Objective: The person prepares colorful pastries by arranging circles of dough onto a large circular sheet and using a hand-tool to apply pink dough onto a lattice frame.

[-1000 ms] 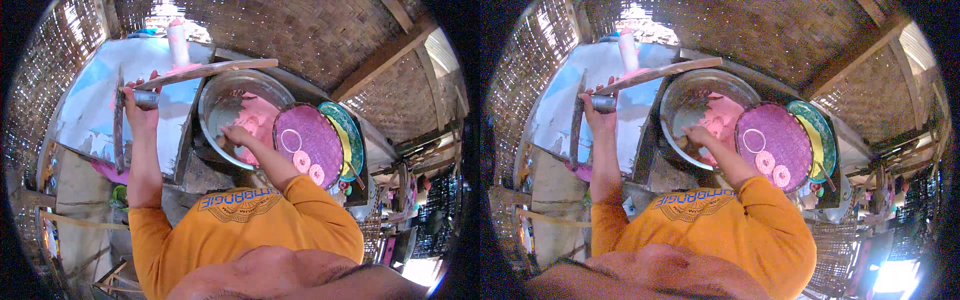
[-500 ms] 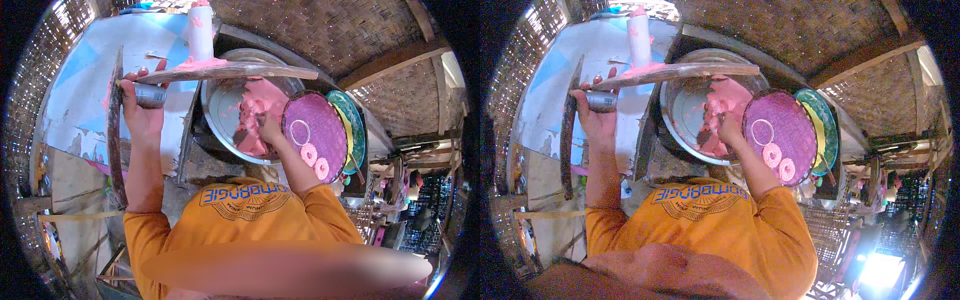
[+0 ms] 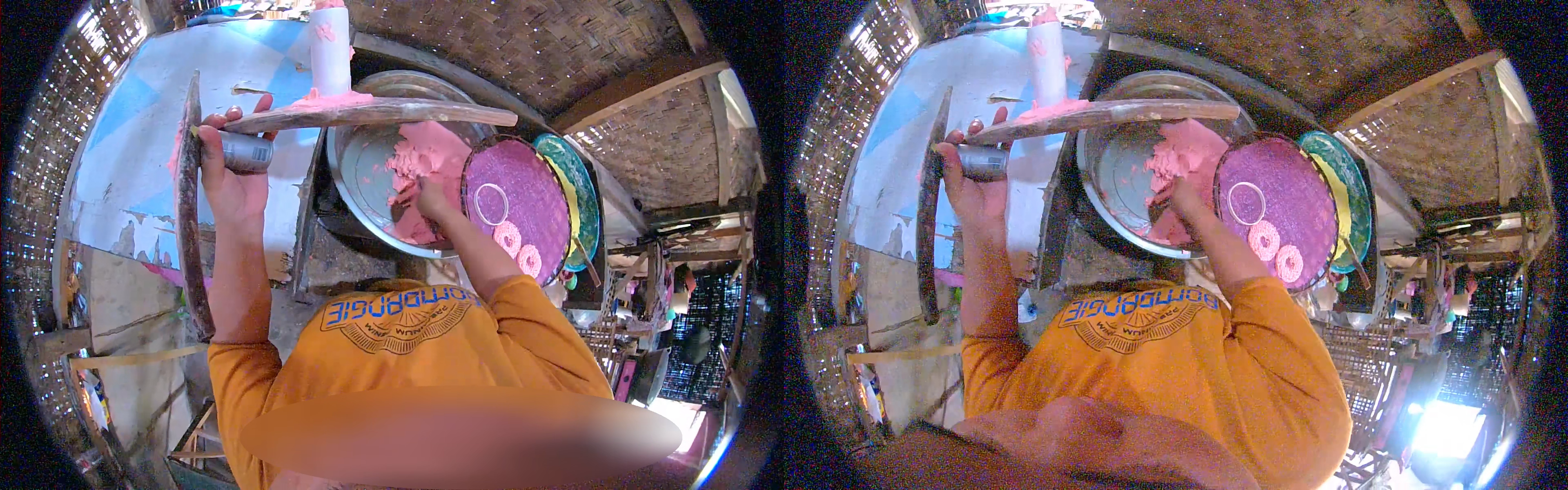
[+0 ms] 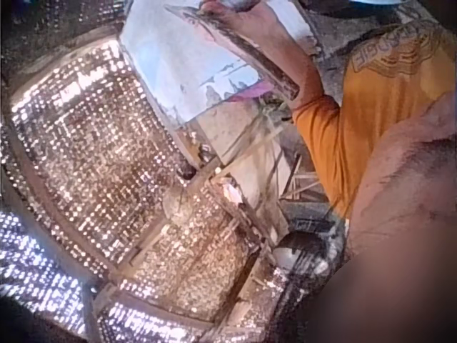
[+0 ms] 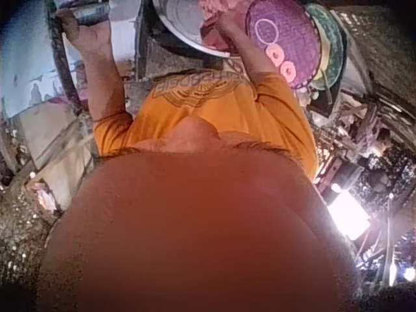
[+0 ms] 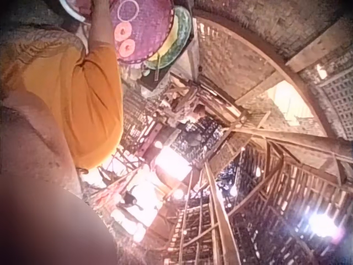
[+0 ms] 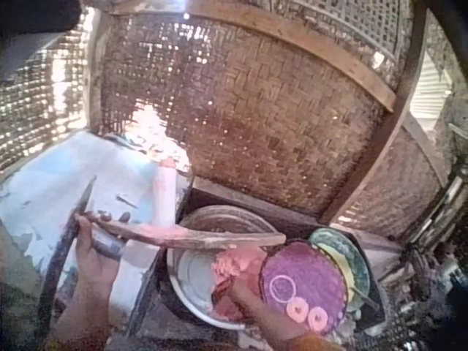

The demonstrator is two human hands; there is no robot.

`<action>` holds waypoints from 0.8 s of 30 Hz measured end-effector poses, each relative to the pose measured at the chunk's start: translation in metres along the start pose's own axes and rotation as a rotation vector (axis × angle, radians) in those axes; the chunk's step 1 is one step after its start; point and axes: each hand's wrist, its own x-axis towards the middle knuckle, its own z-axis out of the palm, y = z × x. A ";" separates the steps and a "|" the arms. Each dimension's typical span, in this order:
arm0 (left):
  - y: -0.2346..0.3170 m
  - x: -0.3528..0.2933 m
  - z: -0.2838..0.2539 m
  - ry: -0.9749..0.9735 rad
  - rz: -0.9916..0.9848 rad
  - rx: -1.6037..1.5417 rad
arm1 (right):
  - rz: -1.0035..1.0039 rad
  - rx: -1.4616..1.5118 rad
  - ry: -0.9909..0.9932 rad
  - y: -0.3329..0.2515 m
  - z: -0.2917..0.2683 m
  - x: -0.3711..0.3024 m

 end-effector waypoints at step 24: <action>0.076 -0.009 -0.021 -0.447 0.171 0.020 | -0.043 1.273 -0.264 0.039 -0.155 -0.189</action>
